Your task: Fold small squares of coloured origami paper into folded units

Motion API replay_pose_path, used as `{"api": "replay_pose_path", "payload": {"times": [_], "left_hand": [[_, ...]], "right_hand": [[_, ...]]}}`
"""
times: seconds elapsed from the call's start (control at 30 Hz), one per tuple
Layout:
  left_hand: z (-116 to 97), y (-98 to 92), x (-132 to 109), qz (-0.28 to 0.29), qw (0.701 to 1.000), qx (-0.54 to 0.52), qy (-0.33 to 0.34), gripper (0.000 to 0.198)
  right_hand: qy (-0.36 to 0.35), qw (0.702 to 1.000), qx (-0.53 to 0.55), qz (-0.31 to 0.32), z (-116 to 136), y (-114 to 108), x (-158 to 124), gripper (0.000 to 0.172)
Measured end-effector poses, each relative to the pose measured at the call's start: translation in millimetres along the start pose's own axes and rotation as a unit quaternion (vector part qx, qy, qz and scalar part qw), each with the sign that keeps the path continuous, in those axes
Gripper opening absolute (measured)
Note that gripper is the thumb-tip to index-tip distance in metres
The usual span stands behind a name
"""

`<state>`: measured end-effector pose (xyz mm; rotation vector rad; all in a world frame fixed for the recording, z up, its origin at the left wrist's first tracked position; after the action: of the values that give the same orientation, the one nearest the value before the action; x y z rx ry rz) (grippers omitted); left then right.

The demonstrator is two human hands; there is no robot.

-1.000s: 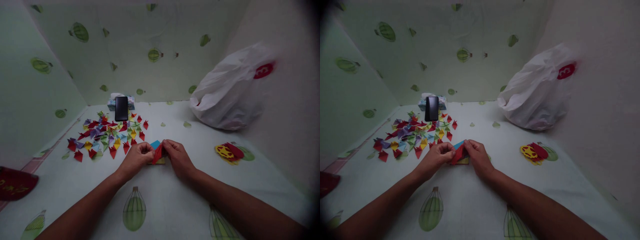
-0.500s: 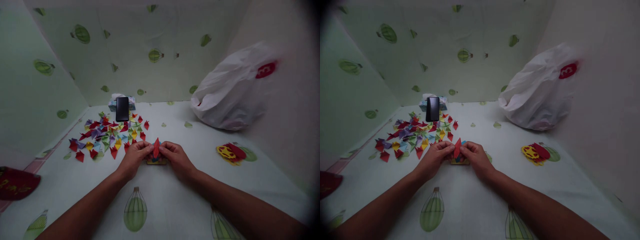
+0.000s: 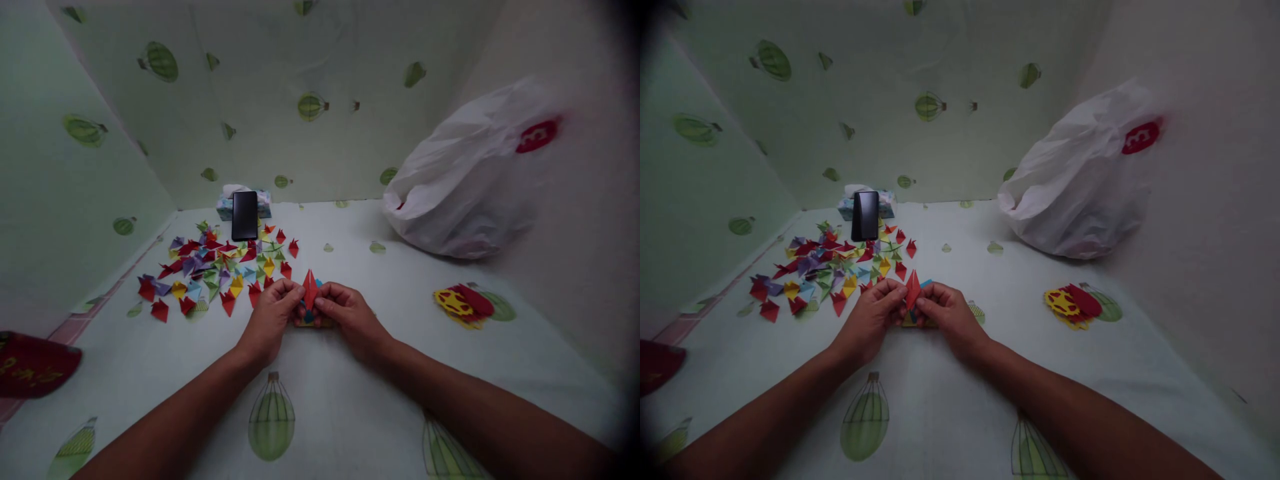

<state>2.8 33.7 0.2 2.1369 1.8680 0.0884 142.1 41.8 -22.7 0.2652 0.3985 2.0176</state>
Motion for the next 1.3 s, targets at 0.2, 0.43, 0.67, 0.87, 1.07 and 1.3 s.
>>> {"api": "replay_pose_path", "payload": {"times": [0.2, 0.43, 0.67, 0.87, 1.07, 1.3], "left_hand": [[4, 0.3, 1, 0.01, 1.0, 0.001, -0.004, 0.026], [5, 2.8, 0, -0.005, 0.999, 0.031, 0.014, 0.025], [4, 2.5, -1, 0.012, 1.0, 0.014, -0.019, 0.025], [4, 3.1, -2, 0.004, 1.0, -0.013, -0.027, 0.025], [13, 7.2, -7, -0.017, 0.998, -0.059, -0.029, 0.026], [19, 7.6, -8, -0.024, 0.999, -0.033, 0.005, 0.03]], "right_hand": [[0.014, 1.0, 0.008, -0.007, -2, 1, -1, 0.018], [0.002, 1.0, -0.007, -0.003, -2, 5, -3, 0.016], [0.011, 1.0, -0.007, -0.015, -2, 3, -3, 0.014], [-0.001, 1.0, -0.014, -0.006, -2, 4, -2, 0.015], [-0.009, 0.998, -0.054, -0.027, -3, 6, -3, 0.013], [-0.005, 0.999, -0.033, -0.022, -4, 11, -5, 0.019]]}}
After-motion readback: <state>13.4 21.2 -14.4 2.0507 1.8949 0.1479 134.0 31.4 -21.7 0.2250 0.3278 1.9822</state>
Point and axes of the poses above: each hand's wrist, its own x-axis towards the middle knuckle, its own y-axis out of the palm, z = x × y, the point moved 3 cm from there along x, towards the middle knuckle, and after that the axes turned 5 degrees about z, right-handed, at the moved point
